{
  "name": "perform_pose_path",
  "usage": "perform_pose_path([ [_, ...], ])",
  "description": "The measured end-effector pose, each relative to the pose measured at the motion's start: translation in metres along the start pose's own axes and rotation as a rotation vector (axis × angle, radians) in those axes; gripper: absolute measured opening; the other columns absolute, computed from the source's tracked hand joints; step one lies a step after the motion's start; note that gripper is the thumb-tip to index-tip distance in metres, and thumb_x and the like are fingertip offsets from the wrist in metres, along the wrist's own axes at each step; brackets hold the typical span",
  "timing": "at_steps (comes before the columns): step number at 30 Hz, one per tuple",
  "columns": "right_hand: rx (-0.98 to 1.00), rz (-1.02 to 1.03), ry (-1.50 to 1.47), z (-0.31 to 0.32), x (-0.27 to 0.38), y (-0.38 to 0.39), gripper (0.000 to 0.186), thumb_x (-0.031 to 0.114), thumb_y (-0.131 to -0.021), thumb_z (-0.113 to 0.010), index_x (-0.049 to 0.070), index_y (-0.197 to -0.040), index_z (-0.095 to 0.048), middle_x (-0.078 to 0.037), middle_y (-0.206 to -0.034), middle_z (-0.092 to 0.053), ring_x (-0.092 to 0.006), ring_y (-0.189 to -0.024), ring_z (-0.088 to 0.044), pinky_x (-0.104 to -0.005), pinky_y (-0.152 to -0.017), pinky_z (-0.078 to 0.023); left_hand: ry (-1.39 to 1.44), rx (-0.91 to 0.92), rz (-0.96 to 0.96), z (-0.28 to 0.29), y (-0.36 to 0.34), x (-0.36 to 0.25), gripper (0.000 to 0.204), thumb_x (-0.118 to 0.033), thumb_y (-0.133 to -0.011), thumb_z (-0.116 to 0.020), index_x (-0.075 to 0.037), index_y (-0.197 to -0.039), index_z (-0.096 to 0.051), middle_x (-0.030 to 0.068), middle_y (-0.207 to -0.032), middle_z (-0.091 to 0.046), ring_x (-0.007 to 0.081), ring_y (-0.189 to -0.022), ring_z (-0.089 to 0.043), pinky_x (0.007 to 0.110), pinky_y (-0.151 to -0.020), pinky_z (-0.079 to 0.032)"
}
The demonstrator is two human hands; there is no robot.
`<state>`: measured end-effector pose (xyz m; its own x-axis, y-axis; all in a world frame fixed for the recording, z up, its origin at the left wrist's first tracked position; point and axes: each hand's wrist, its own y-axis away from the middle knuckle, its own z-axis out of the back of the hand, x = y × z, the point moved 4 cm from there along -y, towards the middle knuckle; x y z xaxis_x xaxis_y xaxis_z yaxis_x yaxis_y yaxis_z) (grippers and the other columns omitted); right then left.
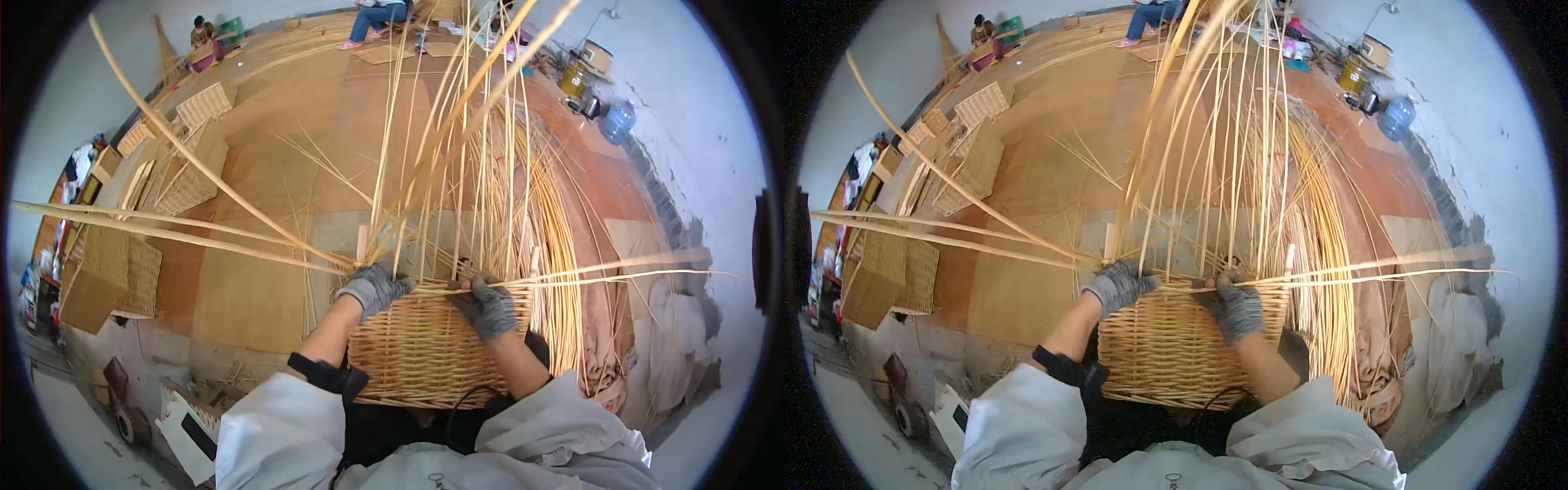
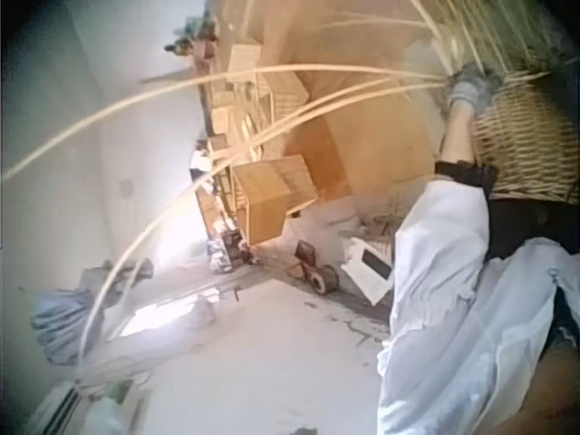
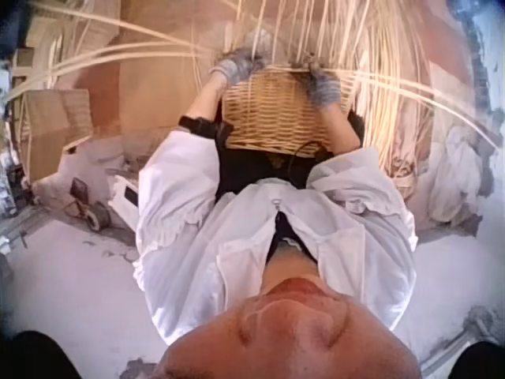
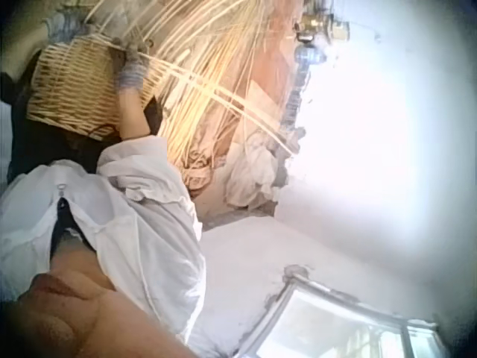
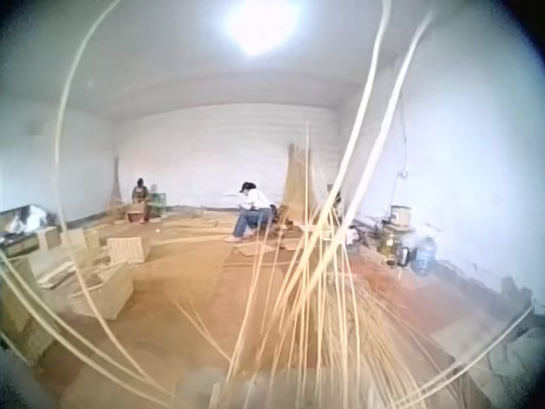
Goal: The recorder is weaving a rectangular wicker basket using long thin strips of wood or vine, including measuring the basket with a tape measure.
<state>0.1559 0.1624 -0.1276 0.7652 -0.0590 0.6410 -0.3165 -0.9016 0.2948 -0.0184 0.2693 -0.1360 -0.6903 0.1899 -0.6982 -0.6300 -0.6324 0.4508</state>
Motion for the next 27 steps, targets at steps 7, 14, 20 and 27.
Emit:
perform_pose_path([
  [7,0.328,0.518,1.542,-0.078,0.021,-0.141,0.042,0.012,-0.079,-0.061,0.002,-0.115,-0.043,-0.023,-0.109,-0.053,-0.0335,-0.105,-0.053,-0.0313,-0.087,-0.045,-0.113,-0.646,0.357,-0.010,-0.003,-0.009,0.050,-0.049,-0.081,-0.048,-0.004,-0.098,-0.064,0.0207,-0.097,-0.062,0.0349,-0.090,-0.059,0.041,-0.083,-0.045],
  [14,0.032,0.431,1.345,-0.084,0.008,-0.131,0.061,0.013,-0.081,-0.057,0.008,-0.133,-0.026,-0.017,-0.098,-0.055,-0.0262,-0.083,-0.058,-0.0334,-0.069,-0.050,-0.184,-0.380,0.417,0.002,-0.006,0.006,0.046,-0.042,-0.085,-0.043,-0.003,-0.100,-0.062,0.0163,-0.080,-0.064,0.0309,-0.084,-0.060,0.036,-0.081,-0.045],
  [20,0.075,0.394,-0.014,0.018,0.022,-0.018,0.032,0.019,-0.090,-0.049,0.004,-0.118,-0.043,-0.004,-0.067,-0.048,-0.0137,-0.051,-0.047,-0.0286,-0.049,-0.047,-0.134,-0.054,-0.359,0.004,0.013,-0.035,0.054,-0.051,-0.080,-0.052,-0.004,-0.106,-0.060,0.0187,-0.102,-0.061,0.0290,-0.095,-0.059,0.035,-0.083,-0.045],
  [27,0.082,0.228,-0.064,0.029,0.055,-0.008,0.009,0.013,-0.089,-0.051,0.006,-0.092,-0.046,-0.009,-0.072,-0.054,-0.0223,-0.062,-0.054,-0.0387,-0.065,-0.051,-0.304,-0.295,0.571,0.004,0.012,-0.083,0.064,-0.051,-0.075,-0.058,-0.003,-0.118,-0.053,0.0183,-0.119,-0.053,0.0313,-0.113,-0.049,0.036,-0.094,-0.039],
])
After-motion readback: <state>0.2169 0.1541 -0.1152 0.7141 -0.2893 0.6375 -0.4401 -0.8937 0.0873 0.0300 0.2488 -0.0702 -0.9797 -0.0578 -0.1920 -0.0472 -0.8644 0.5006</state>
